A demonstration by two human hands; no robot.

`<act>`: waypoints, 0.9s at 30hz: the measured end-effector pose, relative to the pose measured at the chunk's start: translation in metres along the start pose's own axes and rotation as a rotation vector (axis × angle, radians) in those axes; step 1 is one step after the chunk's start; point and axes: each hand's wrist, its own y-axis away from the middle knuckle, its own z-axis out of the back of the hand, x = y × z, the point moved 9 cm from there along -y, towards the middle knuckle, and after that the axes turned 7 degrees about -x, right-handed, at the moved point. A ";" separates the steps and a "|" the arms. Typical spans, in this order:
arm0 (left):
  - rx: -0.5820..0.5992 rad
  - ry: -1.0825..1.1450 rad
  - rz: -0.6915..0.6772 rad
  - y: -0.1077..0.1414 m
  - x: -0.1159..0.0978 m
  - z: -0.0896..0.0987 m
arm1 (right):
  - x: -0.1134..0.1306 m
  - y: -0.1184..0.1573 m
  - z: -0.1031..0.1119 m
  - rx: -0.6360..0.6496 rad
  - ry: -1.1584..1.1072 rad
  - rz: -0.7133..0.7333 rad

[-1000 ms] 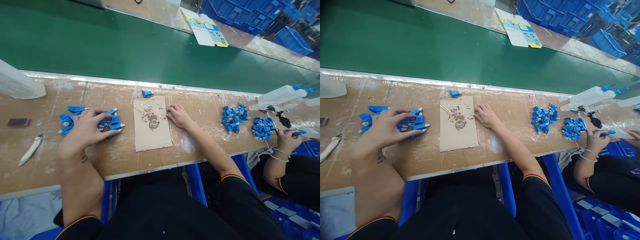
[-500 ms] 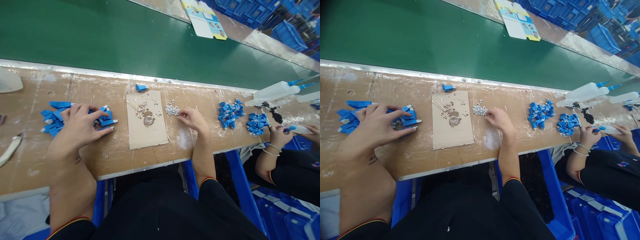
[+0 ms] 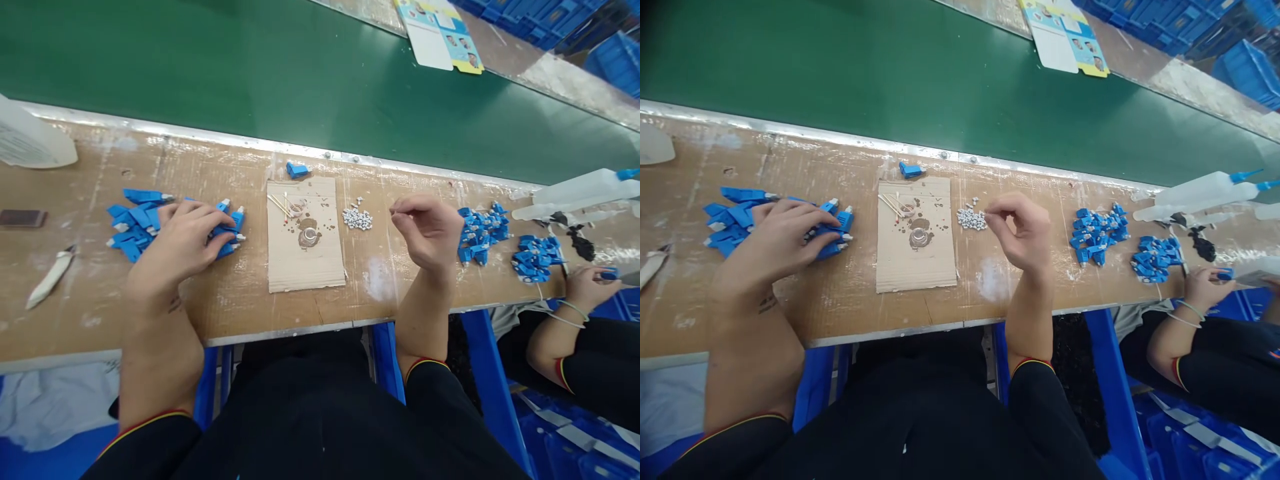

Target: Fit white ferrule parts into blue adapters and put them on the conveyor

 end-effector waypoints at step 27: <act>-0.187 0.140 -0.002 -0.003 0.006 0.002 | -0.008 0.019 -0.055 -0.147 -0.606 -0.104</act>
